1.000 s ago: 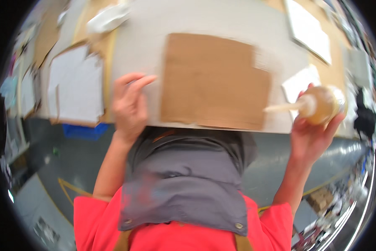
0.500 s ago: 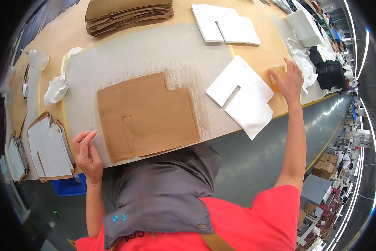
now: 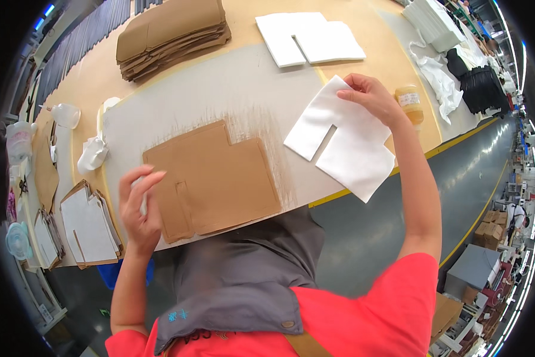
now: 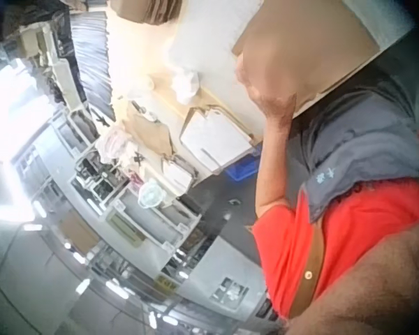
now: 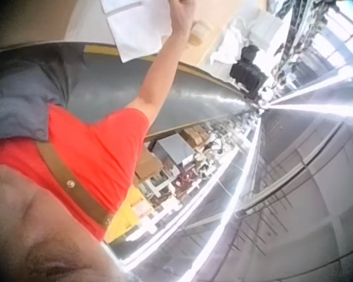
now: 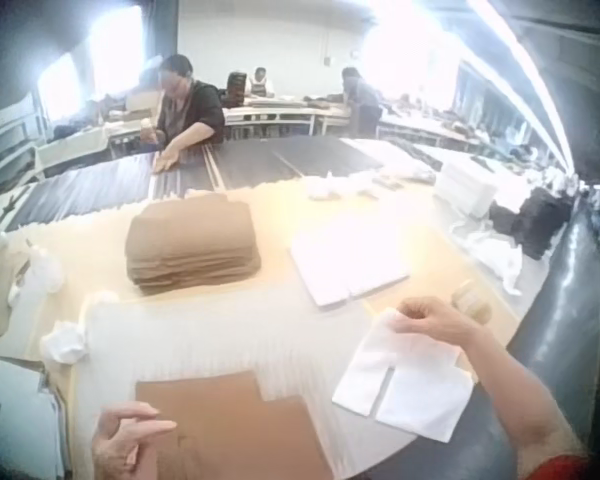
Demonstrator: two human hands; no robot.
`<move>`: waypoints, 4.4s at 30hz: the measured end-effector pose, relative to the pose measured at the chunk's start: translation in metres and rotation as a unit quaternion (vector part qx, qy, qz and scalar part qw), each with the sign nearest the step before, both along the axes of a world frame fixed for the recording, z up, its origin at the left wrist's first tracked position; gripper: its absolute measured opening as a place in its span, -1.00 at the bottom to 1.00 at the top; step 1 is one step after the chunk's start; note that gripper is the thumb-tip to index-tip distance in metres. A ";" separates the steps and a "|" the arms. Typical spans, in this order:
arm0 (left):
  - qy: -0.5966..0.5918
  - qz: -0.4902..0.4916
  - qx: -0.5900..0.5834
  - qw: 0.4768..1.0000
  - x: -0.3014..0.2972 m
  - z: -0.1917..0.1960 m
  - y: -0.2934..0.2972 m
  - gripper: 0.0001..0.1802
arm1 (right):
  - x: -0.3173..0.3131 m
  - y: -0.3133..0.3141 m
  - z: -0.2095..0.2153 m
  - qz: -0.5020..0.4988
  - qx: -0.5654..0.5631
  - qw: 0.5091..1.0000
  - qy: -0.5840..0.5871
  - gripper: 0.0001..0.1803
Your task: The person applies glue from a squeeze bottle onto brown cardboard pieces and adheres white paper cutouts to them. They smooth the paper with their hands and stack the finished units on the table. The process is repeated for multiple items in a continuous assembly loop.
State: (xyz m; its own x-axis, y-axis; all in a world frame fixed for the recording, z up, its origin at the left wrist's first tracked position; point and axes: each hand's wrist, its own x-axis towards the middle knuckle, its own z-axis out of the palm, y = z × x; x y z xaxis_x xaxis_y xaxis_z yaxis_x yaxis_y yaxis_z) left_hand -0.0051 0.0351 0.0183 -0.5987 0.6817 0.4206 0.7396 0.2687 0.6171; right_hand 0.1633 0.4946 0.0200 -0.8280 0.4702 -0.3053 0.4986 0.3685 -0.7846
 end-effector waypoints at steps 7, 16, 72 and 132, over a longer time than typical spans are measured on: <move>-0.119 -0.238 -0.043 0.963 0.007 0.010 0.155 -0.33 | 0.037 -0.036 0.037 0.028 0.051 0.990 0.127 -0.89; -0.464 -0.404 -0.078 0.784 0.056 0.019 0.215 -0.62 | 0.085 -0.067 0.055 -0.040 0.101 0.950 0.292 -0.53; -0.694 0.095 0.156 0.697 -0.005 -0.021 -0.009 -0.62 | -0.011 -0.236 -0.016 -0.157 -0.277 0.944 0.090 -0.47; -0.344 0.122 -0.100 0.926 -0.004 -0.019 -0.031 -0.47 | -0.012 -0.244 -0.020 -0.164 -0.244 0.950 0.104 -0.50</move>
State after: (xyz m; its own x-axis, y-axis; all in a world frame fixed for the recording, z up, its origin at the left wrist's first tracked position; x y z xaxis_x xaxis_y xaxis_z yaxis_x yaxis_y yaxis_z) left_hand -0.0087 0.0046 -0.0009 -0.8239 0.5144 -0.2377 0.0921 0.5355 0.8395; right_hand 0.1511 0.2502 0.0000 -0.7271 0.5589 -0.3987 0.3390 -0.2128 -0.9164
